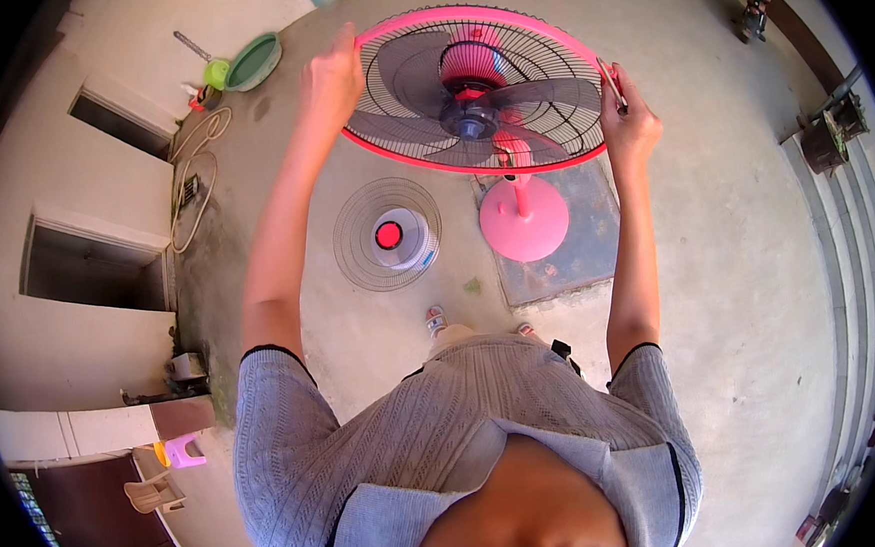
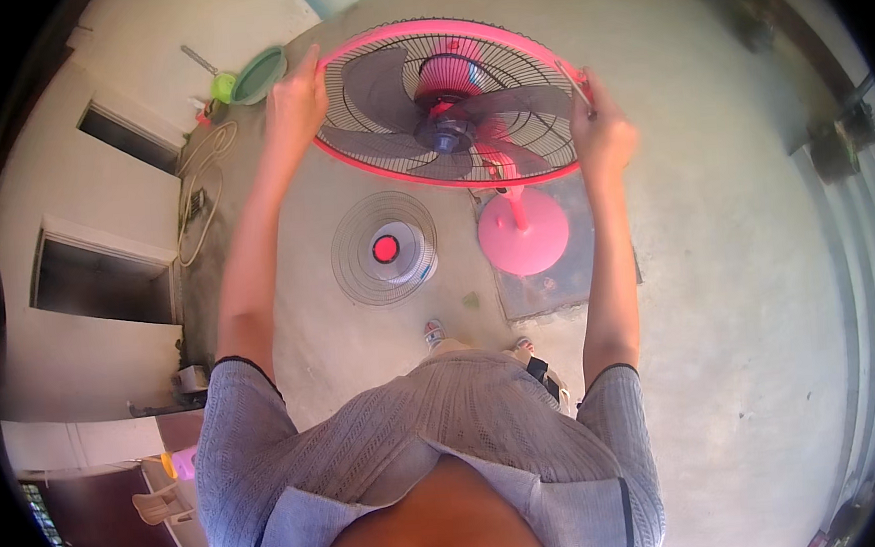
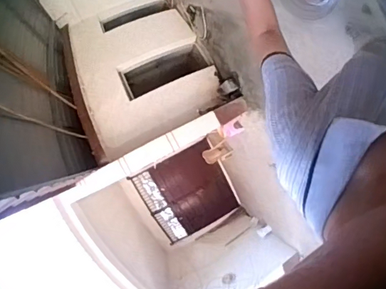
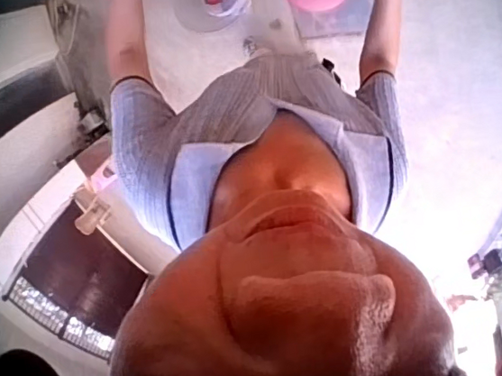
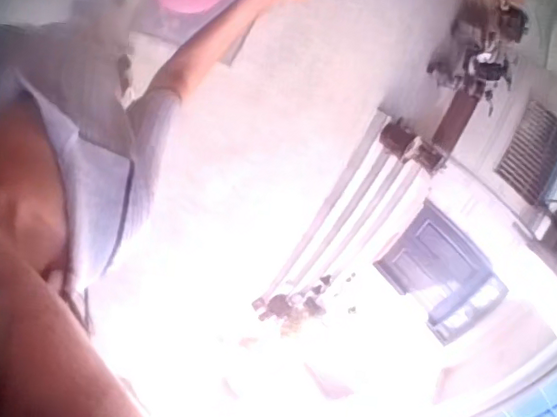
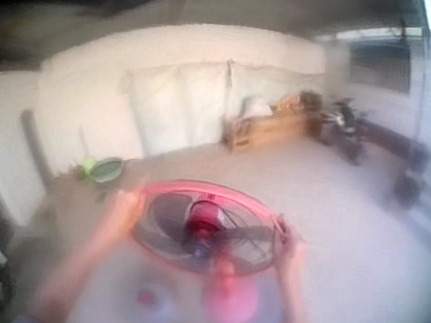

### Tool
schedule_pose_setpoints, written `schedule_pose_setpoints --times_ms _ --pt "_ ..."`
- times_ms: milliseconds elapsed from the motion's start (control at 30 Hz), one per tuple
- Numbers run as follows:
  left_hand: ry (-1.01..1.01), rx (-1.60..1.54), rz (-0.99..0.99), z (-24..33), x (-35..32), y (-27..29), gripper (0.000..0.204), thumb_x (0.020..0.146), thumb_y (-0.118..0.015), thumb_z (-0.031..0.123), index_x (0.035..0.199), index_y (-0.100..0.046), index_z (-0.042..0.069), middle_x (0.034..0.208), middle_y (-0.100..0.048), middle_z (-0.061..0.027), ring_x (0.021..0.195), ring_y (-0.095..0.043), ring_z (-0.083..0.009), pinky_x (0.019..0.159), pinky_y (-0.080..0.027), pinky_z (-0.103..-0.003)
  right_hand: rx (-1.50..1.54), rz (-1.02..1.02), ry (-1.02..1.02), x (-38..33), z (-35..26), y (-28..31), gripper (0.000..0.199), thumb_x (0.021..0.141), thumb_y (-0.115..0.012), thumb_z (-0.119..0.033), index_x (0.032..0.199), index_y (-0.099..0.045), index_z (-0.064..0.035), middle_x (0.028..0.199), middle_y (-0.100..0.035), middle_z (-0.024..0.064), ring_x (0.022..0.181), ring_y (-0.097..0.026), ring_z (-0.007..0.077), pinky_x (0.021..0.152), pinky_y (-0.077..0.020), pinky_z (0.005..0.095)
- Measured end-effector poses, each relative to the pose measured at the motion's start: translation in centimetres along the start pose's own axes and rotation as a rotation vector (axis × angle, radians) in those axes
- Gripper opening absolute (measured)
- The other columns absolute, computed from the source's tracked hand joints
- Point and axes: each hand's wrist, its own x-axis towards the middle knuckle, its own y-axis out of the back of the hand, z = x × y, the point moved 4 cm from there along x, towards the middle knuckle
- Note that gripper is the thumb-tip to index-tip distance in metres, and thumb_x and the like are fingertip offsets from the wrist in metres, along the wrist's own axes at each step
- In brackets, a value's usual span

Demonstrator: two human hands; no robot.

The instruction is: The person uses a screwdriver to loosen and remove the screws securing the front and rear wire cages of a pink pedestal fan. They detach the front cage, set it aside, and then remove the rear cage, leaving the fan blades exposed.

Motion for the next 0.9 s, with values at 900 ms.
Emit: schedule_pose_setpoints --times_ms 900 --pt "2.194 -0.499 -0.444 -24.7 -71.9 -20.1 0.069 0.075 -0.078 0.038 0.116 -0.05 -0.01 0.12 -0.055 -0.0269 0.103 -0.058 -0.0427 0.067 -0.053 -0.062 -0.653 -1.112 -1.022 -34.7 1.3 14.4 0.047 0.099 -0.047 -0.04 0.092 -0.065 0.0025 0.07 -0.067 0.0111 0.056 -0.067 0.0166 0.039 -0.0463 0.0275"
